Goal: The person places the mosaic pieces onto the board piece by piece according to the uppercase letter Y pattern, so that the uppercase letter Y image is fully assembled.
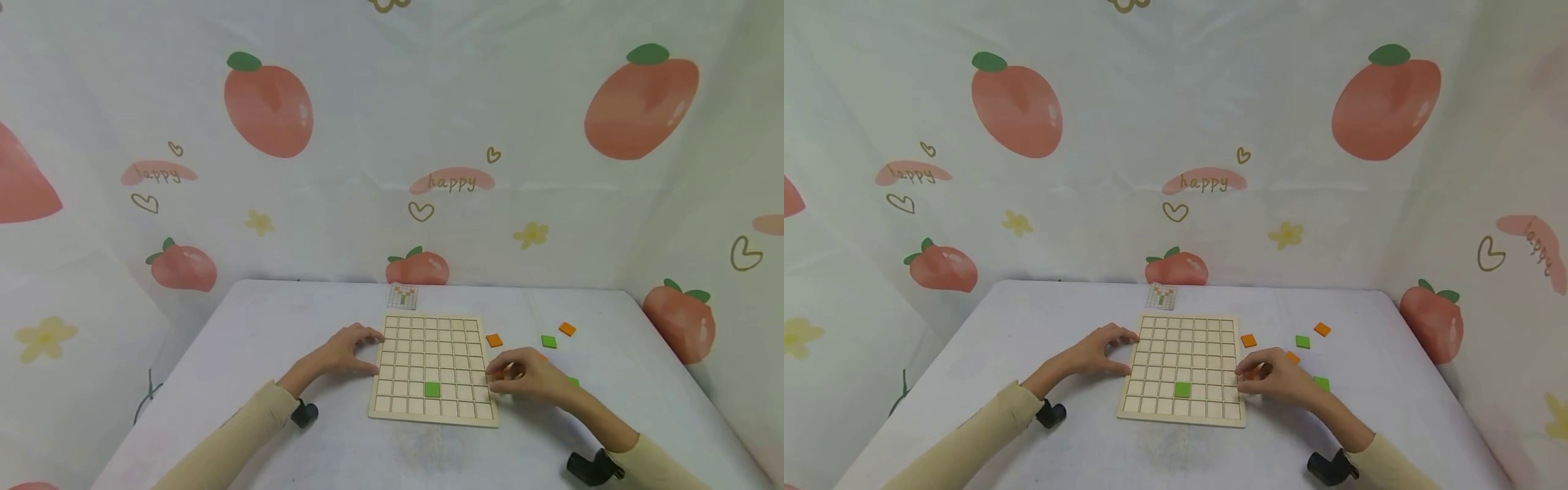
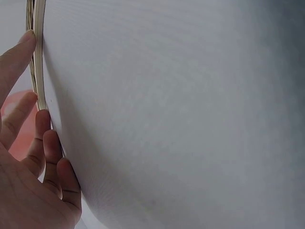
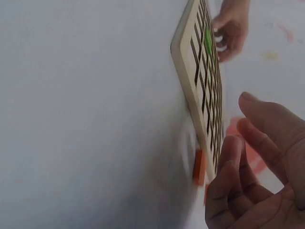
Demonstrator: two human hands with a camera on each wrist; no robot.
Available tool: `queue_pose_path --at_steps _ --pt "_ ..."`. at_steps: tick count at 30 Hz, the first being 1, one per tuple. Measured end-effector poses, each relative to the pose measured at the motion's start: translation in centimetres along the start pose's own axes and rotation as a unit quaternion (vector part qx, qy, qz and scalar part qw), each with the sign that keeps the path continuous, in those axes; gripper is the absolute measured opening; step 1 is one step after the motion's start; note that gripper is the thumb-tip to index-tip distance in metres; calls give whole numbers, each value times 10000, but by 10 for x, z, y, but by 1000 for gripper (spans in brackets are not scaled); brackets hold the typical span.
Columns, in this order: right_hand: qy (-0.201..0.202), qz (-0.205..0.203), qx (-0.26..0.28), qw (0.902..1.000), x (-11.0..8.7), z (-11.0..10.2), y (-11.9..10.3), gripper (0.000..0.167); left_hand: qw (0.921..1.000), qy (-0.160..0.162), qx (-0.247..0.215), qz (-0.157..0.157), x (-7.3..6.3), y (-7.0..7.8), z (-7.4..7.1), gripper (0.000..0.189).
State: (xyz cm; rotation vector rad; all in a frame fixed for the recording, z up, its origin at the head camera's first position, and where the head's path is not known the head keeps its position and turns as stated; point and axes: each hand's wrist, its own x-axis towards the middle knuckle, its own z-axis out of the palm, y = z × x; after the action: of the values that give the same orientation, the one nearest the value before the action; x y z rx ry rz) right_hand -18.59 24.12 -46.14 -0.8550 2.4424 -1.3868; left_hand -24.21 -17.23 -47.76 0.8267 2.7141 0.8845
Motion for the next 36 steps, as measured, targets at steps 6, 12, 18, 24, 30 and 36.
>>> queue_pose_path --at_steps 6,12,18,24,30,36 --pt "157 376 0 9992 -18 -20 10 23 10000 -12 -3 -25 -1 0 0 60" --pt "326 453 -46 9984 -34 -33 20 24 10000 -24 28 -3 -1 -1 -1 60" --pt "517 433 -108 9977 -52 -49 27 23 10000 -43 22 39 -2 0 -1 60" --pt "737 379 -290 9961 -67 -67 34 23 10000 -4 -58 54 -3 1 -2 60" --pt "900 659 -718 9912 -78 -78 46 27 10000 -15 -19 23 -2 -1 0 60" --pt "894 649 -829 9904 -83 -84 53 34 10000 -44 -33 58 -2 0 -1 60"
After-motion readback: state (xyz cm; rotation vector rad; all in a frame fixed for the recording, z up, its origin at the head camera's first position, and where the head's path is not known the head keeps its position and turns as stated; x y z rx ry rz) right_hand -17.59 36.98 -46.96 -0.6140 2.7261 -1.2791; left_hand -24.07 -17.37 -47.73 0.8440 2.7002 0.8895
